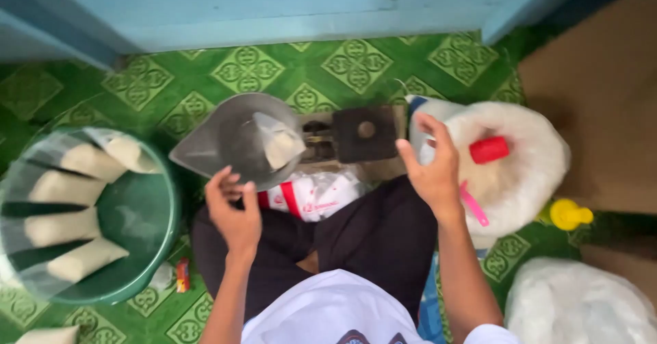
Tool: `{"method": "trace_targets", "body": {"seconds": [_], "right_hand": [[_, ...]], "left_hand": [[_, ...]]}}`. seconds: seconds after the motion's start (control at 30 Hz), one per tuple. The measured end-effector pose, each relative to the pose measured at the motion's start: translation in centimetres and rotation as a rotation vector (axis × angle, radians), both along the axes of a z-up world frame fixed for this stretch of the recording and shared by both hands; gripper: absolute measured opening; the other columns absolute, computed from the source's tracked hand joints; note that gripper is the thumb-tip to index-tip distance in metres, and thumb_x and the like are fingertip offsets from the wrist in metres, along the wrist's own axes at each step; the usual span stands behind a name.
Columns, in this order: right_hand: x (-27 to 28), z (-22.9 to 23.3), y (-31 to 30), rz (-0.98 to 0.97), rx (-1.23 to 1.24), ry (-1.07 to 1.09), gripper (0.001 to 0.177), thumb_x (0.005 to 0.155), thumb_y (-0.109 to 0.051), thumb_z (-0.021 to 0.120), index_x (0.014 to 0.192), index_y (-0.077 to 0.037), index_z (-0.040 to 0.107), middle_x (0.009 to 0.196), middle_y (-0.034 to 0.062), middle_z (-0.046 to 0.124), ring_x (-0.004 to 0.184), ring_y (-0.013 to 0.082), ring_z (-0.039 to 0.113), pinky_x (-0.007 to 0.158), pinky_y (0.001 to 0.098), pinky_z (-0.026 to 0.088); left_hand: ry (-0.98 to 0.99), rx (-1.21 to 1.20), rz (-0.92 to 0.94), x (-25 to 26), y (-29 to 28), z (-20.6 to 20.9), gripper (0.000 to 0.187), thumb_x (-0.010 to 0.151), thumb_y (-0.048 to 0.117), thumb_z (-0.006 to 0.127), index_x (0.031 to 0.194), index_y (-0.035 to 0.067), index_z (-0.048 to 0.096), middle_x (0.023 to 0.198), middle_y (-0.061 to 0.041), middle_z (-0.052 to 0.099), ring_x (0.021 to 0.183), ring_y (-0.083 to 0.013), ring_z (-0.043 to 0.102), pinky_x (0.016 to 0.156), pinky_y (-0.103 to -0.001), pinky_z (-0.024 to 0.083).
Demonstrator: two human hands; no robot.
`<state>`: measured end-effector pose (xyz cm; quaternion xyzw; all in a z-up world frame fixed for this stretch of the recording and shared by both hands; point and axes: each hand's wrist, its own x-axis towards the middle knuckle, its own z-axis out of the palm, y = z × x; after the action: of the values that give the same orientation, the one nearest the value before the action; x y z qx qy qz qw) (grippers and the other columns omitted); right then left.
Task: A person is manually packaging white powder from a large sack into small plastic bags using a scoop and a funnel.
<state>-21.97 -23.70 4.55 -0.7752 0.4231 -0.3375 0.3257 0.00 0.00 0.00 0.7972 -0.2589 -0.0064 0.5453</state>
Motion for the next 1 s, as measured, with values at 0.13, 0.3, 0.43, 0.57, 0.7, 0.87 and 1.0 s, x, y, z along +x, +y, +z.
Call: {"method": "trace_targets", "body": {"seconds": [0.13,0.3,0.43,0.57,0.7,0.87,1.0], "right_hand": [[8.7,1.8,0.6,0.235,0.073,0.044,0.044,0.080,-0.020,0.079,0.121,-0.016,0.065,0.110,0.0009,0.070,0.103,0.0193,0.069,0.087,0.0320,0.054],[17.5,1.7,-0.1,0.570,0.107,0.529,0.059,0.071,-0.031,0.078,0.127,-0.023,0.062,0.113,0.0019,0.069,0.106,0.0218,0.068,0.088,0.0404,0.054],[22.1,1.7,0.7,0.707,0.121,0.863,0.062,0.075,-0.032,0.075,0.132,-0.013,0.057,0.120,0.0093,0.068,0.117,0.0303,0.062,0.095,0.0493,0.051],[24.8,-4.8,0.2,0.650,-0.014,1.104,0.056,0.068,-0.039,0.082,0.120,-0.025,0.065,0.107,0.0027,0.072,0.105,0.0282,0.068,0.084,0.0511,0.057],[24.6,-7.3,1.4,0.652,-0.267,1.050,0.038,0.065,-0.031,0.084,0.098,-0.013,0.073,0.089,0.0098,0.072,0.091,0.0344,0.072,0.074,0.0493,0.059],[24.3,-5.4,2.2,0.659,-0.312,0.967,0.016,0.075,-0.011,0.067,0.089,-0.011,0.074,0.081,0.0146,0.071,0.085,0.0400,0.072,0.073,0.0518,0.059],[24.0,-4.1,2.6,0.654,-0.310,0.935,0.018,0.078,-0.011,0.061,0.089,-0.016,0.075,0.082,0.0140,0.071,0.085,0.0404,0.072,0.073,0.0512,0.059]], "left_hand": [[0.119,0.005,-0.004,2.6,-3.9,2.4,0.046,0.087,0.007,0.069,0.127,0.005,0.047,0.097,-0.012,0.058,0.076,-0.0262,0.062,0.069,-0.037,0.050],[0.315,0.280,-0.106,5.8,-8.0,3.7,0.068,0.081,0.037,0.075,0.132,0.008,0.041,0.090,-0.010,0.062,0.089,-0.0378,0.066,0.084,-0.053,0.048],[0.381,0.424,-0.158,7.5,-9.4,2.2,0.075,0.075,0.038,0.074,0.135,0.013,0.037,0.089,-0.002,0.058,0.092,-0.0313,0.067,0.086,-0.049,0.052],[0.442,0.401,-0.223,7.9,-8.9,2.4,0.075,0.073,0.016,0.067,0.140,0.009,0.032,0.094,-0.005,0.056,0.095,-0.0336,0.066,0.089,-0.051,0.052],[0.486,0.386,-0.275,7.8,-7.7,3.2,0.078,0.072,0.010,0.066,0.142,0.009,0.032,0.093,-0.003,0.056,0.089,-0.0284,0.067,0.085,-0.048,0.054],[0.510,0.407,-0.351,7.2,-6.4,3.4,0.078,0.074,0.012,0.064,0.145,0.008,0.031,0.094,-0.005,0.054,0.085,-0.0263,0.068,0.085,-0.045,0.054],[0.519,0.409,-0.372,6.6,-5.5,3.8,0.079,0.074,0.010,0.063,0.146,0.009,0.030,0.094,-0.005,0.054,0.083,-0.0259,0.070,0.083,-0.043,0.055]]}}
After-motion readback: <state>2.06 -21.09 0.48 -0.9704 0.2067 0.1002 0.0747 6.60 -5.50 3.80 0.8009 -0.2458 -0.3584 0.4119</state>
